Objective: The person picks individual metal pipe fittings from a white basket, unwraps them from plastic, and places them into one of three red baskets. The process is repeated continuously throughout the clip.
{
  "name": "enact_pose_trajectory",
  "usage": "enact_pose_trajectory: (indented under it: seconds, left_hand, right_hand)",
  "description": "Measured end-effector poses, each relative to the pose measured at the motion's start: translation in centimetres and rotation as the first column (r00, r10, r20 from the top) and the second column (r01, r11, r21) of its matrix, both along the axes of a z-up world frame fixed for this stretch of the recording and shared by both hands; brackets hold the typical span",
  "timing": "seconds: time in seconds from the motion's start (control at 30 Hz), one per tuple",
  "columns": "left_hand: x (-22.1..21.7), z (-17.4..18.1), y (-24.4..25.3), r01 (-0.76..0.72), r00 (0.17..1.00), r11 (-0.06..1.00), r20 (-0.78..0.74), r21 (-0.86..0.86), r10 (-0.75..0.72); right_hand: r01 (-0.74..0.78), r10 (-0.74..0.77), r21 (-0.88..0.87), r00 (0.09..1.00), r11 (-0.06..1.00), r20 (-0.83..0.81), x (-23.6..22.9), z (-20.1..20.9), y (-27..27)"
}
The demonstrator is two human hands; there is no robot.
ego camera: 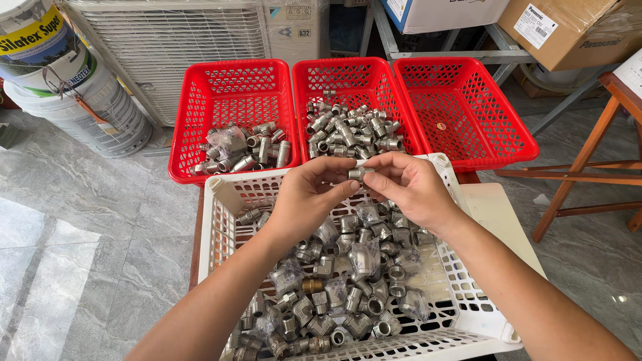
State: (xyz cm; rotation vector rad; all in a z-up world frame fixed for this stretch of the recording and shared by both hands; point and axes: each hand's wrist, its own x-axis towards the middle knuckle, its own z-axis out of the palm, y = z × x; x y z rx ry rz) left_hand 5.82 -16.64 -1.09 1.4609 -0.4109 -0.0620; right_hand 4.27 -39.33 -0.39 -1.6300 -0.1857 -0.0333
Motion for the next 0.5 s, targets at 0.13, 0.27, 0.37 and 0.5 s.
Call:
enact_pose_trajectory:
  seconds: [0.13, 0.27, 0.37, 0.5]
  left_hand:
    - [-0.3, 1.3, 0.4, -0.011, 1.000, 0.999, -0.029, 0.047, 0.012]
    - [-0.4, 1.2, 0.3, -0.059, 0.997, 0.971, 0.059, 0.233, 0.046]
    - [0.7, 2.4, 0.4, -0.102, 0.989, 0.917, 0.143, 0.387, 0.050]
    - [3.5, 4.6, -0.7, -0.105, 0.984, 0.793, 0.177, 0.600, -0.004]
  right_hand:
    - [-0.007, 0.008, -0.026, 0.999, 1.000, 0.047, 0.5, -0.6, 0.0]
    - [0.038, -0.028, -0.119, 0.996, 0.992, 0.087, -0.5, 0.5, 1.0]
    - [0.101, -0.069, -0.247, 0.988, 0.964, 0.136, -0.3, 2.1, 0.6]
    - [0.227, -0.117, -0.476, 0.961, 0.849, 0.249, 1.0, 4.7, 0.2]
